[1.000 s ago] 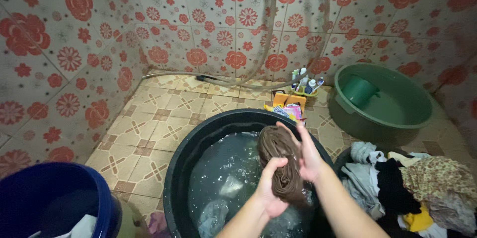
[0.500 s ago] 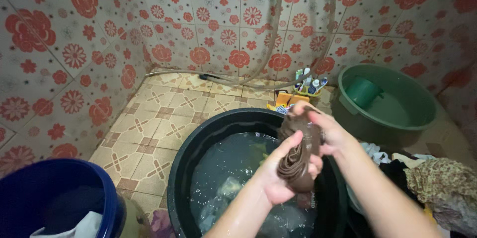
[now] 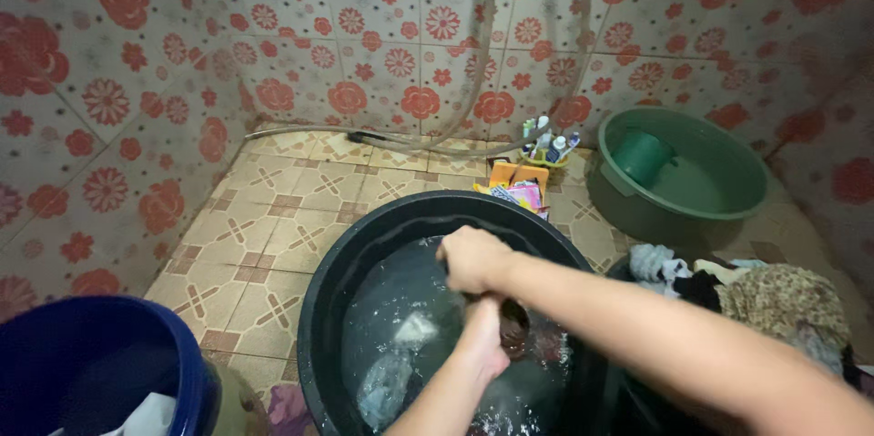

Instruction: The person hand washes various garments in a black basin filled with soapy water. They repeatedly submerge, scrub, and wring out items including a brown patterned cloth, a blue shirt, and a yellow garment, placing each cleaned item into a pile beside the basin.

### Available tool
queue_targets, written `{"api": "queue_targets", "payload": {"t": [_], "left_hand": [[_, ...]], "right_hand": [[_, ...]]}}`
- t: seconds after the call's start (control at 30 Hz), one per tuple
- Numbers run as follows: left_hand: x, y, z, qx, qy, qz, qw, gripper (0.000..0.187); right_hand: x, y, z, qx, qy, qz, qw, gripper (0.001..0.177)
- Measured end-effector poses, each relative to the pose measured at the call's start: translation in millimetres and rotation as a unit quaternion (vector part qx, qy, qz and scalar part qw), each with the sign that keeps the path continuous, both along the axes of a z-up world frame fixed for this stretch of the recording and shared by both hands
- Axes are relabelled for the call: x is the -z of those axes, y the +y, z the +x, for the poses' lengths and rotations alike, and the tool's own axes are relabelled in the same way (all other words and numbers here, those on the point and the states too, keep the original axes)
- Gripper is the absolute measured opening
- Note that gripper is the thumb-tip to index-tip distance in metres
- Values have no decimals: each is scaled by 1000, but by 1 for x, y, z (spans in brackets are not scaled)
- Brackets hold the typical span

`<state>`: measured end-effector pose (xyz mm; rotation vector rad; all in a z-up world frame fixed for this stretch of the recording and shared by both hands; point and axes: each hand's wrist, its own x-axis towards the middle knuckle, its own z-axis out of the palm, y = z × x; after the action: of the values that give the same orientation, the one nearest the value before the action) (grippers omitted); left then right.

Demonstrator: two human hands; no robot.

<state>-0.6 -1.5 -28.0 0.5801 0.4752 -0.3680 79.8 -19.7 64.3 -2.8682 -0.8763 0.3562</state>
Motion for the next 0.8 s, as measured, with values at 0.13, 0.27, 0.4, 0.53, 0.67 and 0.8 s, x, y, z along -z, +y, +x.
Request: {"api": "queue_targets", "payload": {"t": [0.13, 0.27, 0.4, 0.53, 0.67, 0.8], "left_hand": [[25, -4, 0, -28, 45, 110, 992, 39], [9, 3, -4, -67, -5, 266, 962, 63], [-35, 17, -8, -98, -204, 316, 922, 127], [-70, 36, 2, -112, -345, 310, 879, 114], [-94, 55, 22, -176, -284, 226, 915, 73], [-112, 58, 36, -282, -132, 4, 950, 41]], "right_hand": [[26, 10, -17, 30, -45, -54, 997, 21], [25, 0, -19, 79, -57, 58, 994, 33], [4, -36, 4, 137, 106, 204, 963, 65], [-3, -70, -6, 101, 204, 459, 859, 72], [5, -95, -58, 42, 134, 545, 827, 114], [25, -82, -105, 47, 34, 583, 811, 147]]}}
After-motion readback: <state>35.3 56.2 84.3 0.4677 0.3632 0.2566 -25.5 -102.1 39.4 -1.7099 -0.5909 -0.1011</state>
